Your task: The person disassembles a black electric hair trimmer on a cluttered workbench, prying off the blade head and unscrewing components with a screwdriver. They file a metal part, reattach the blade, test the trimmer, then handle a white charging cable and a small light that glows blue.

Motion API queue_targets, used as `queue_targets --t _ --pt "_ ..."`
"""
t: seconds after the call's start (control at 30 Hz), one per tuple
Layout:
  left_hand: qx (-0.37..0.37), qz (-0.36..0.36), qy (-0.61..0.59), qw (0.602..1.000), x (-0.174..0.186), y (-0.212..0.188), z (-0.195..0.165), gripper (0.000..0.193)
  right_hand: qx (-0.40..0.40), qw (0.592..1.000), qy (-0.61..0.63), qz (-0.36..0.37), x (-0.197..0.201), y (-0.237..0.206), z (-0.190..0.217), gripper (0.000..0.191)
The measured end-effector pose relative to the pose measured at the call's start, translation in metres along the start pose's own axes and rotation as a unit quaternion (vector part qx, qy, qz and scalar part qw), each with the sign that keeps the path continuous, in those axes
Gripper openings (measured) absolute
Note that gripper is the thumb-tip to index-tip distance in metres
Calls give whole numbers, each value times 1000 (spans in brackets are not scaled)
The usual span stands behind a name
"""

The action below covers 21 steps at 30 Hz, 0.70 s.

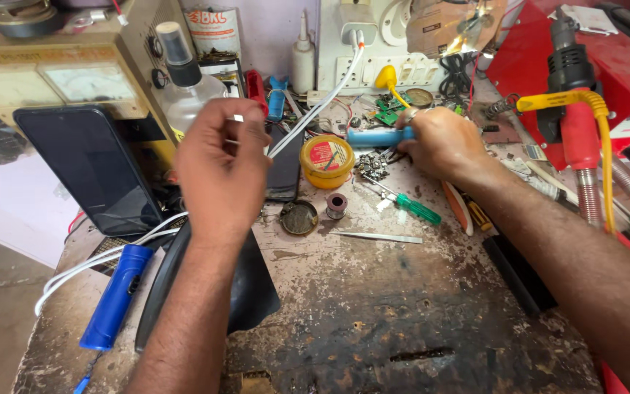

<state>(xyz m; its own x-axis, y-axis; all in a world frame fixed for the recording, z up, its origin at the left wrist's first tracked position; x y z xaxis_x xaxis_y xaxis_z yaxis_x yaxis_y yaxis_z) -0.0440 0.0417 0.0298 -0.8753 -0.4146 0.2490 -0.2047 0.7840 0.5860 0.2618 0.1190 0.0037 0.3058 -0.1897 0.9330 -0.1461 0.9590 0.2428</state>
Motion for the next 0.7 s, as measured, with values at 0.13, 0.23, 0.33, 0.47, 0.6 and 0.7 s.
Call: queue_targets --t 0.13,0.23,0.33,0.47,0.6,0.7 --pt "-53 47 90 993 -9 -9 -9 9 16 993 75 -94 17 -9 -1 25" --pt "-38 98 106 989 -14 -15 -13 14 35 991 56 -114 43 -32 -2 23" --pt "-39 132 93 986 -20 -19 -16 20 72 988 58 -127 61 -68 -2 23" --pt "-47 185 73 979 -36 -31 -20 33 121 971 136 -155 64 -99 7 22" --pt "-10 244 36 969 -55 -46 -23 47 138 974 107 -142 67 -109 15 19" --pt "-7 289 -22 957 -59 -50 -22 54 252 952 38 -167 66 -115 22 19"
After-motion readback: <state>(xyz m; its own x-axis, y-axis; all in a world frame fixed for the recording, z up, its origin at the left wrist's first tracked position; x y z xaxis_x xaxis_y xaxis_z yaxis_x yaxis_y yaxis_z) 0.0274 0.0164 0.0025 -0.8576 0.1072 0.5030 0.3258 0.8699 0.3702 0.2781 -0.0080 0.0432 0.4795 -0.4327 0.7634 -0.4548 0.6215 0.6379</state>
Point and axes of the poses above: each hand's wrist, its own y-axis towards the middle knuckle, its own x-axis out of the back of the hand, z = x × y, the point moved 1 cm from there along y, towards the middle knuckle, and after that the axes turned 14 degrees about y, right-handed, at the moved point
